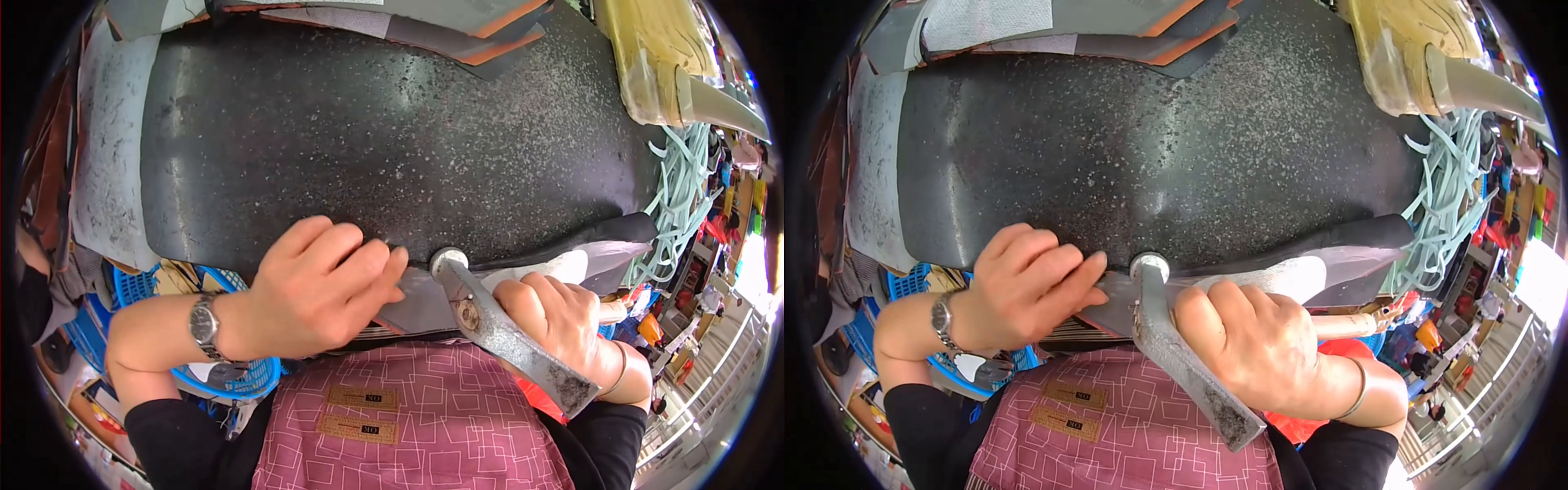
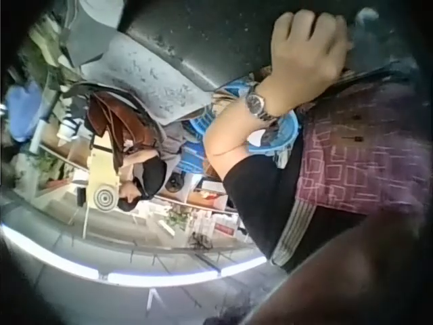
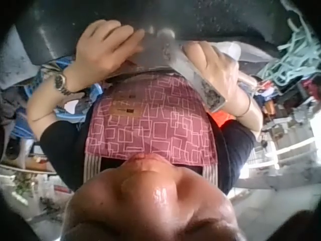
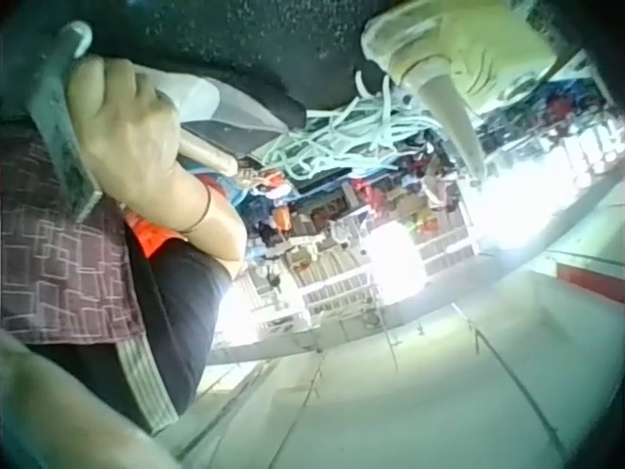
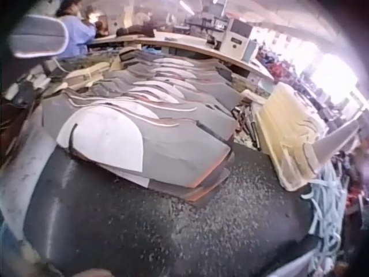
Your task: The person applies adhesive strips along the edges of shoe upper panels, folds the edges over by hand, and hammers the folded seams flat with a hammer before stacking the pieces.
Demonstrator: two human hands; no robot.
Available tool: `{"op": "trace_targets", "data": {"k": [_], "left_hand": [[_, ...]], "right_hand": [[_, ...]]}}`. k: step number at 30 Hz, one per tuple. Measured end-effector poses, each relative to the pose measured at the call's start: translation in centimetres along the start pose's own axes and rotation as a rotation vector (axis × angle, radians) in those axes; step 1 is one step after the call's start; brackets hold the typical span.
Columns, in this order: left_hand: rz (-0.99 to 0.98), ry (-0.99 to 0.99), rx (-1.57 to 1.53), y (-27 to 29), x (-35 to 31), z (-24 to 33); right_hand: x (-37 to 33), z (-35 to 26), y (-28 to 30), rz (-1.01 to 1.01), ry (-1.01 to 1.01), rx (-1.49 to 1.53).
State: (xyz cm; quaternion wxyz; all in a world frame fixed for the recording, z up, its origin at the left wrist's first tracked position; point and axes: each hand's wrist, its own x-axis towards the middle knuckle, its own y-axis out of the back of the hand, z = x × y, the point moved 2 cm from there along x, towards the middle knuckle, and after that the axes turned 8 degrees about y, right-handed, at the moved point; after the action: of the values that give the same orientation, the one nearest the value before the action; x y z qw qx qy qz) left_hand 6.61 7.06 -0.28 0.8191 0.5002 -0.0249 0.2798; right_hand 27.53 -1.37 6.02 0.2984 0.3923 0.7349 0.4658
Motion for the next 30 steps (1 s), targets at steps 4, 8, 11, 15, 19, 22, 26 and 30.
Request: {"op": "trace_targets", "data": {"k": [4,8,11,15,19,22,26,30], "left_hand": [[0.052,0.067,-0.048,-0.2,-1.1,0.7],[0.076,-0.050,0.220,-0.4,-1.5,2.3],[0.028,-0.207,0.399,-0.5,-1.2,2.9],[0.001,-0.266,0.496,-0.5,-1.2,3.3],[0.056,-0.198,0.406,-0.6,-1.1,2.8],[-0.055,-0.048,0.184,-0.1,-1.2,2.3],[0.135,0.000,0.008,1.5,2.5,3.0],[-0.004,-0.285,0.085,-4.2,7.2,7.4]], "right_hand": [[-0.2,0.1,0.0,0.017,-0.009,0.029],[0.4,0.2,0.7,-0.013,-0.051,0.120],[0.6,-0.4,0.6,-0.039,-0.045,0.133],[1.7,-0.4,1.0,0.100,0.073,0.013],[0.8,-0.9,0.1,-0.024,0.030,0.022],[-2.3,0.4,0.1,0.134,-0.129,0.165],[-10.6,0.9,1.0,0.473,-0.451,-0.140],[-12.7,2.4,1.4,0.615,-0.684,-0.203]]}}
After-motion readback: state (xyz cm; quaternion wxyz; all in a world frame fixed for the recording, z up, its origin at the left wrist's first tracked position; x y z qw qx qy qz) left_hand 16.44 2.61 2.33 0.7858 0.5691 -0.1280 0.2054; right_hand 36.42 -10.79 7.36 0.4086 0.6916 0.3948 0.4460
